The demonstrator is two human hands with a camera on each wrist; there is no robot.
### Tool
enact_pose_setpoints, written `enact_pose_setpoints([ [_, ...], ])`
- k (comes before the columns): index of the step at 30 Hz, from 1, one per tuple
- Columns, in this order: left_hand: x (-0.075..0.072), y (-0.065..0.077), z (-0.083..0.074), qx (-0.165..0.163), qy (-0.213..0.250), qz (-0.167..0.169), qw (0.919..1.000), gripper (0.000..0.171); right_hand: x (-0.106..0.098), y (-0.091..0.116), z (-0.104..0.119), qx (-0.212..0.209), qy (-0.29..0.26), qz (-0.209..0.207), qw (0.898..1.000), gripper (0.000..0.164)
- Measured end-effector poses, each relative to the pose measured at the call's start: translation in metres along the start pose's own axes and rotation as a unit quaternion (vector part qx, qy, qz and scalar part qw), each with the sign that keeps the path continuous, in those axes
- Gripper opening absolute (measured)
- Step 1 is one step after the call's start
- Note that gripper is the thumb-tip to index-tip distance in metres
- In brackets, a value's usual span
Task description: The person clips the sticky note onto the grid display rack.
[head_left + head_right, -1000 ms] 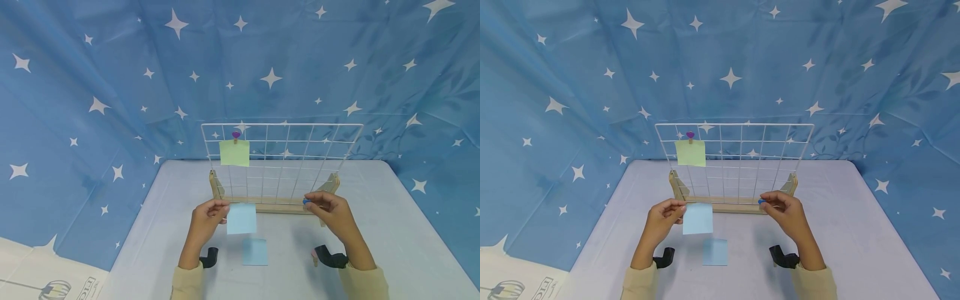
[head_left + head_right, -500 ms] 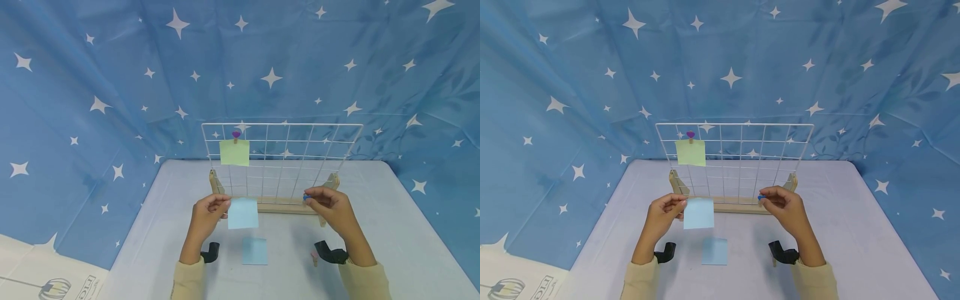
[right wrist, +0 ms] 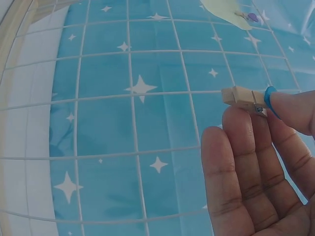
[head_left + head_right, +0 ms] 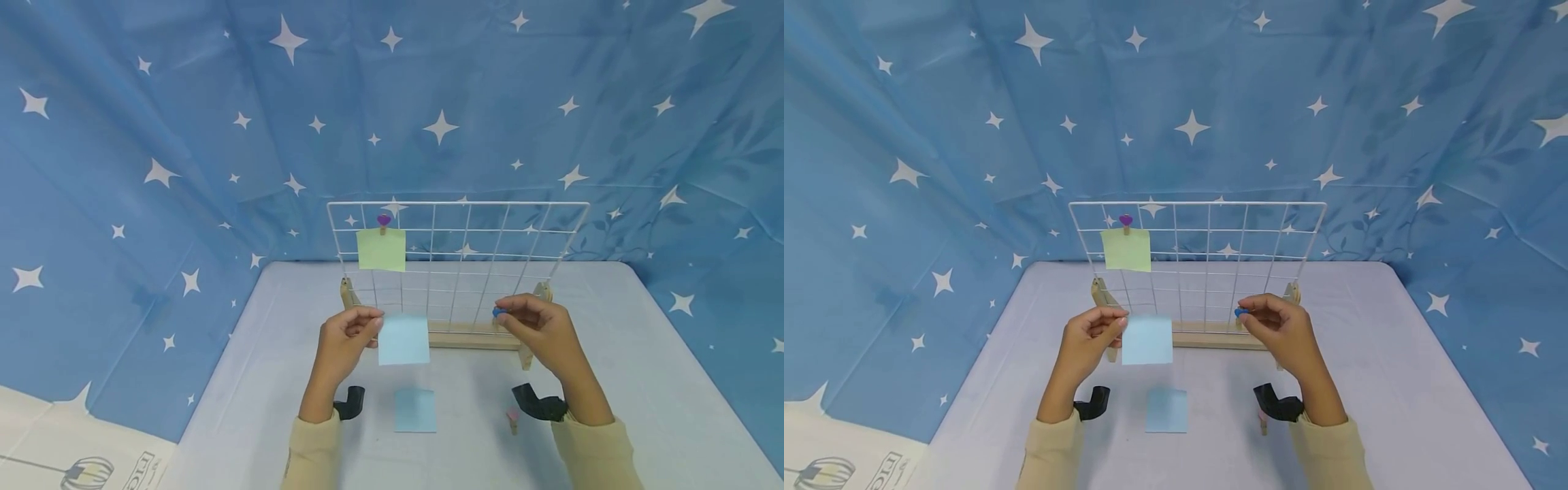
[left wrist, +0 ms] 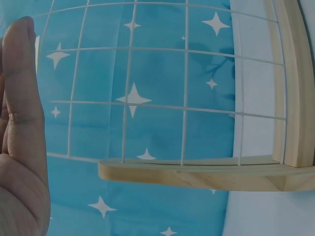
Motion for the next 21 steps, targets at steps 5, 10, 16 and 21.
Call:
enact_pose_setpoints([
  [5, 0.001, -0.004, -0.006, 0.002, 0.003, 0.000, 1.0000, 0.014, 0.000, -0.005, 0.004, 0.001, -0.005, 0.002, 1.000, 0.016],
  [10, 0.003, -0.008, -0.010, 0.010, 0.001, 0.000, 1.0000, 0.014, 0.001, -0.009, 0.007, 0.001, 0.000, 0.003, 1.000, 0.018],
  [16, 0.005, -0.011, -0.015, 0.017, -0.003, -0.003, 0.9998, 0.013, 0.001, -0.012, 0.011, -0.004, 0.002, 0.005, 1.000, 0.018],
  [21, 0.005, -0.015, -0.019, 0.026, -0.002, 0.001, 0.9997, 0.015, 0.001, -0.015, 0.012, -0.004, 0.000, 0.001, 1.000, 0.019],
])
Point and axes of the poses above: each hand's wrist, its own y-axis away from the middle knuckle, its own x-axis out of the palm, z = x × y, the point moved 7 cm from there along -y, towards the middle knuckle, and after that the axes turned 4 degrees about x, right-handed, at the moved point
